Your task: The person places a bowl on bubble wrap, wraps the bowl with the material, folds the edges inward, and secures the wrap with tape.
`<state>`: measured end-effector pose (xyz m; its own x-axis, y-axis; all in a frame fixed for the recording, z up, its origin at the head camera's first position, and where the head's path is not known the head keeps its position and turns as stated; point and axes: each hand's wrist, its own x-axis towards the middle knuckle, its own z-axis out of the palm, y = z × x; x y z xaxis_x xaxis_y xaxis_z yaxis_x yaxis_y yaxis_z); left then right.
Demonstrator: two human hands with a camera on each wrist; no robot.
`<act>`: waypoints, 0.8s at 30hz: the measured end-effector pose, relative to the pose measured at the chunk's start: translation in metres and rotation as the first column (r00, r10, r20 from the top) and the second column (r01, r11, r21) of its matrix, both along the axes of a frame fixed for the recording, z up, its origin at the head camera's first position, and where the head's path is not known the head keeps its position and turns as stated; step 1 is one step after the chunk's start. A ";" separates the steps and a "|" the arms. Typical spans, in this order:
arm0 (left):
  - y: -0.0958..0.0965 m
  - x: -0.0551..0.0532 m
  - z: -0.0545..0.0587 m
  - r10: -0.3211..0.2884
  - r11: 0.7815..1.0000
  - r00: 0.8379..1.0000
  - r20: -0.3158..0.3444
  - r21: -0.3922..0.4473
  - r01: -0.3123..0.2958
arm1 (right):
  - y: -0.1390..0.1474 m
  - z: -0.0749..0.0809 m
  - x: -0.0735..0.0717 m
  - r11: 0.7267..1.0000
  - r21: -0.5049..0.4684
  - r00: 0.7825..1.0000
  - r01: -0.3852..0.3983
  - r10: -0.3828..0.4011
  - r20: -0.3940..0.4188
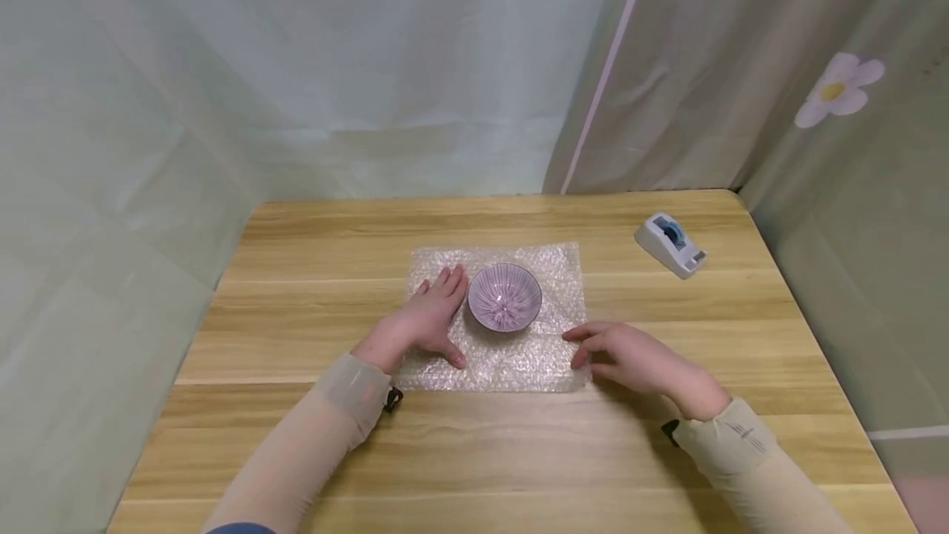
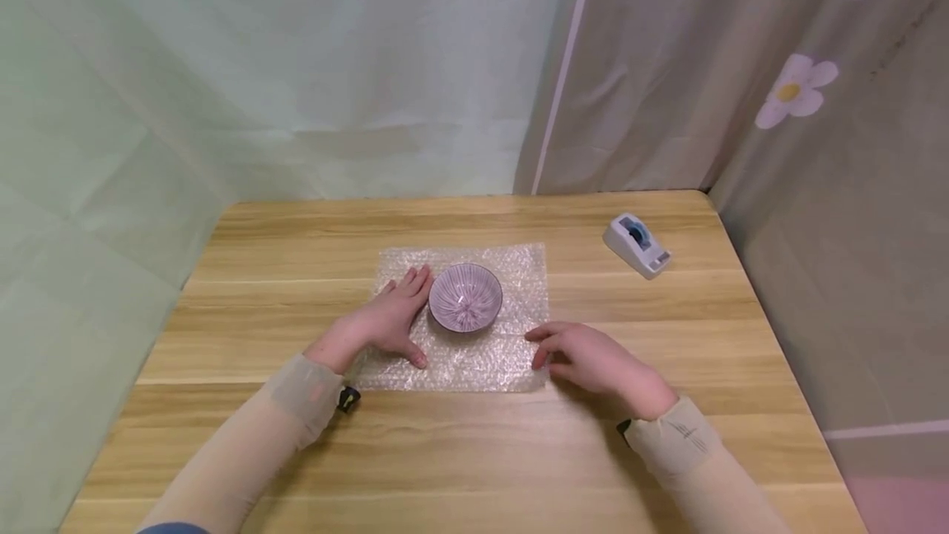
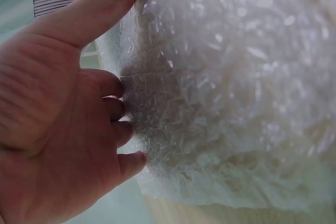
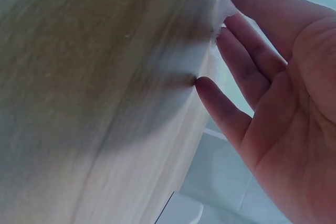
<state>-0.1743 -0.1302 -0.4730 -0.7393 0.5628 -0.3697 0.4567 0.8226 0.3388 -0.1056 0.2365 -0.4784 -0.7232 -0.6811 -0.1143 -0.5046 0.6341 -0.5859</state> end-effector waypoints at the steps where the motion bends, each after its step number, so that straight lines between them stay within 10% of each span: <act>1: 0.000 0.000 0.001 0.001 1.000 1.000 0.001 0.001 -0.001 | 0.000 0.000 0.000 1.000 0.000 1.000 -0.002 0.002 -0.006; 24: 0.001 -0.001 0.000 -0.002 1.000 1.000 0.015 -0.013 0.002 | -0.005 -0.001 -0.001 0.999 0.017 0.996 0.040 -0.039 -0.078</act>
